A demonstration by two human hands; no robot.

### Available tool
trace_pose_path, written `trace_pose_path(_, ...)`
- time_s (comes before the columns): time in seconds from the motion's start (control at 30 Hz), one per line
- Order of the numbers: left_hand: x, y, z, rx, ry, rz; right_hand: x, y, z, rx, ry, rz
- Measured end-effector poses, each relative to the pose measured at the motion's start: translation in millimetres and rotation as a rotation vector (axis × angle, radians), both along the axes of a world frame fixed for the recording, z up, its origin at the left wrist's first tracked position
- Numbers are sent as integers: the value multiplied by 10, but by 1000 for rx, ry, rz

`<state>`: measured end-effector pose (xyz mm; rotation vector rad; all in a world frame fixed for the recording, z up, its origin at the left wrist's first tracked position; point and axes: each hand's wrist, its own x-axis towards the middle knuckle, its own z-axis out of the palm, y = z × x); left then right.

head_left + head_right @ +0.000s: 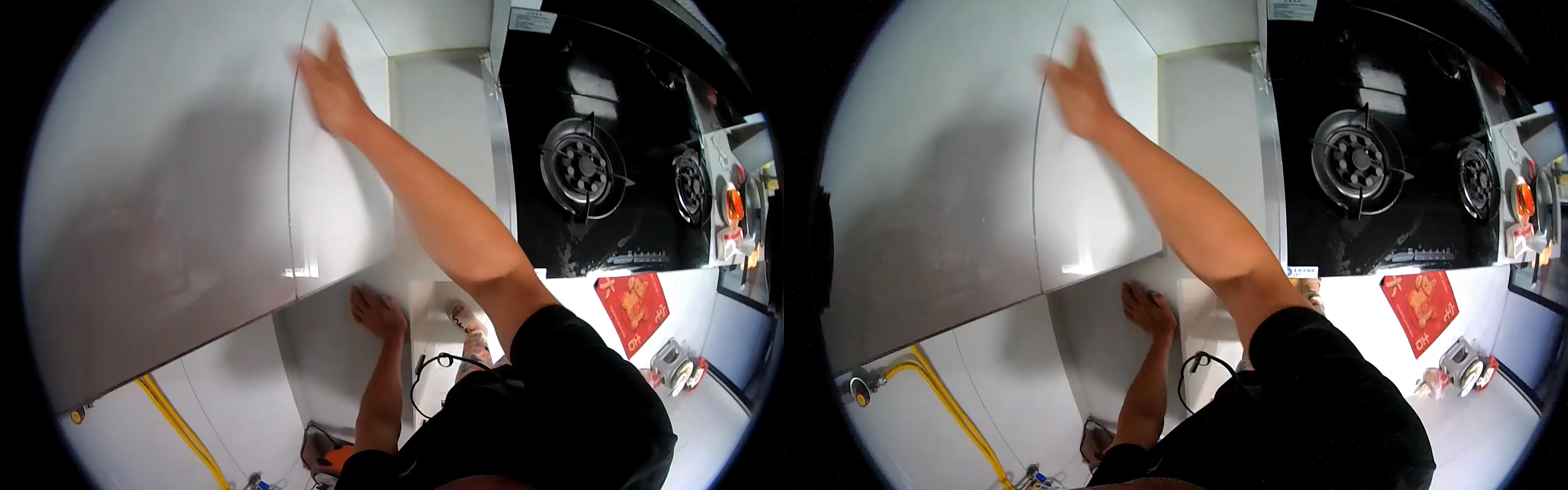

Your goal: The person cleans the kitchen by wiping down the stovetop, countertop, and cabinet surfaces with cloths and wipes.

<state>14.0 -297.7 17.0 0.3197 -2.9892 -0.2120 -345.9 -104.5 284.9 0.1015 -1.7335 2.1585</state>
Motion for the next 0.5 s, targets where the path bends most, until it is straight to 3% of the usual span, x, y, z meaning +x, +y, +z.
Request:
trace_pose_path(0.13,43,30,-1,-13,-51,53,748,-236,-1805,-122,-463,76)
trace_pose_path(0.17,35,30,-14,-3,-49,49,1022,-375,-2013,-185,-593,95)
trace_pose_path(0.2,-4,27,-2,7,-43,40,1254,-443,-1983,-158,-542,81)
trace_pose_path(0.33,-27,77,70,48,-61,62,1703,-430,-329,40,-230,188)
trace_pose_path(0.4,-17,71,98,69,-18,58,1637,-296,384,274,211,258)
trace_pose_path(0.47,-10,49,134,49,-44,30,1211,-245,948,337,584,99)
trace_pose_path(0.5,-6,29,110,32,-73,38,980,-229,1262,245,725,16)
